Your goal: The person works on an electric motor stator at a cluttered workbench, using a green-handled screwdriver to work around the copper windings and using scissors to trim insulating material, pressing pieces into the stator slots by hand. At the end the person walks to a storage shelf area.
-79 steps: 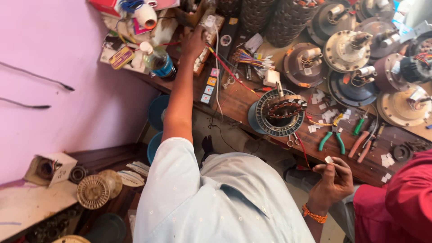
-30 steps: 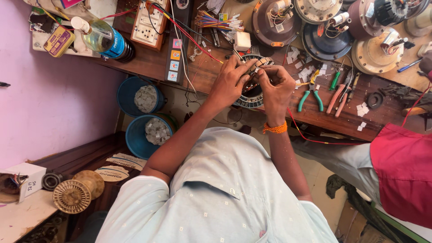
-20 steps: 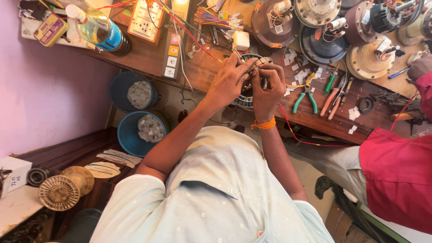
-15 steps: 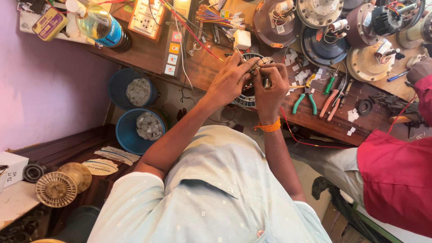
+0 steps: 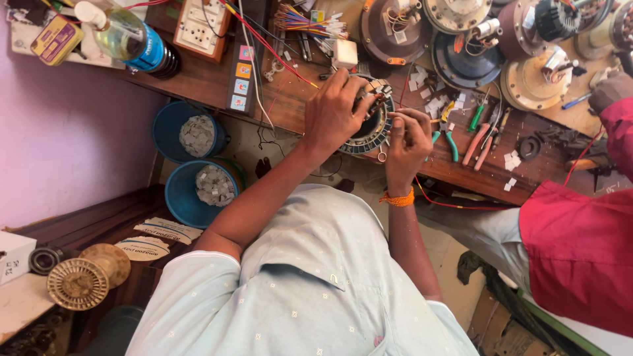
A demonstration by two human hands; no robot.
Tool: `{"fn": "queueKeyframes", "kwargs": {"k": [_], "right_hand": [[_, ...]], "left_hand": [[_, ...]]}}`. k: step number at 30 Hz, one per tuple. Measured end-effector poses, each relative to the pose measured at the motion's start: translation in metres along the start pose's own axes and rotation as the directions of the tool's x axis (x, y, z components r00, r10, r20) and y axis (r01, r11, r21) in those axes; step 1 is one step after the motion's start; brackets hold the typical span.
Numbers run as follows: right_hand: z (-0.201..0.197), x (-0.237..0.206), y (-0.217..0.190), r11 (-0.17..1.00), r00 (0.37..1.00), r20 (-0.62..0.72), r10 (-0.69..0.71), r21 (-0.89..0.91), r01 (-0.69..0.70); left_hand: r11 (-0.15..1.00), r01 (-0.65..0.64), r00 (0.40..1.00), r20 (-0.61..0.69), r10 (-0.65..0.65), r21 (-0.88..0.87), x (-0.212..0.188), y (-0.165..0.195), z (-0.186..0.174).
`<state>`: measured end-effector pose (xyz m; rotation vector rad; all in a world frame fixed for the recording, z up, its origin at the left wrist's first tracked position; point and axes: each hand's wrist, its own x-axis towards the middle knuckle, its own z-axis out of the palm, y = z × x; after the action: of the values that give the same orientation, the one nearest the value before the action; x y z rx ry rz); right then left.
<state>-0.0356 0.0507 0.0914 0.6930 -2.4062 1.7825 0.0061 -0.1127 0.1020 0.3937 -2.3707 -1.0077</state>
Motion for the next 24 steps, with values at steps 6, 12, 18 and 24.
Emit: {"fn": "queueKeyframes", "kwargs": {"k": [6, 12, 18, 24], "right_hand": [[-0.027, 0.004, 0.021, 0.998, 0.998, -0.039, 0.051, 0.035, -0.050], [-0.047, 0.006, 0.036, 0.990, 0.992, -0.102, 0.078, 0.123, -0.065], [-0.060, 0.005, 0.043, 0.982, 0.990, -0.084, 0.114, 0.159, -0.100], [-0.052, 0.009, 0.033, 0.988, 0.993, 0.085, 0.080, 0.124, -0.090]], "left_hand": [[0.999, 0.034, 0.999, -0.021, -0.034, 0.015, -0.002, 0.004, 0.009], [0.999, 0.037, 0.984, -0.174, -0.041, -0.025, -0.009, 0.009, 0.011], [0.979, -0.002, 1.000, 0.002, 0.001, 0.203, 0.000, 0.009, 0.011], [0.973, -0.085, 0.993, 0.097, 0.065, 0.216, 0.010, 0.005, 0.001]]}}
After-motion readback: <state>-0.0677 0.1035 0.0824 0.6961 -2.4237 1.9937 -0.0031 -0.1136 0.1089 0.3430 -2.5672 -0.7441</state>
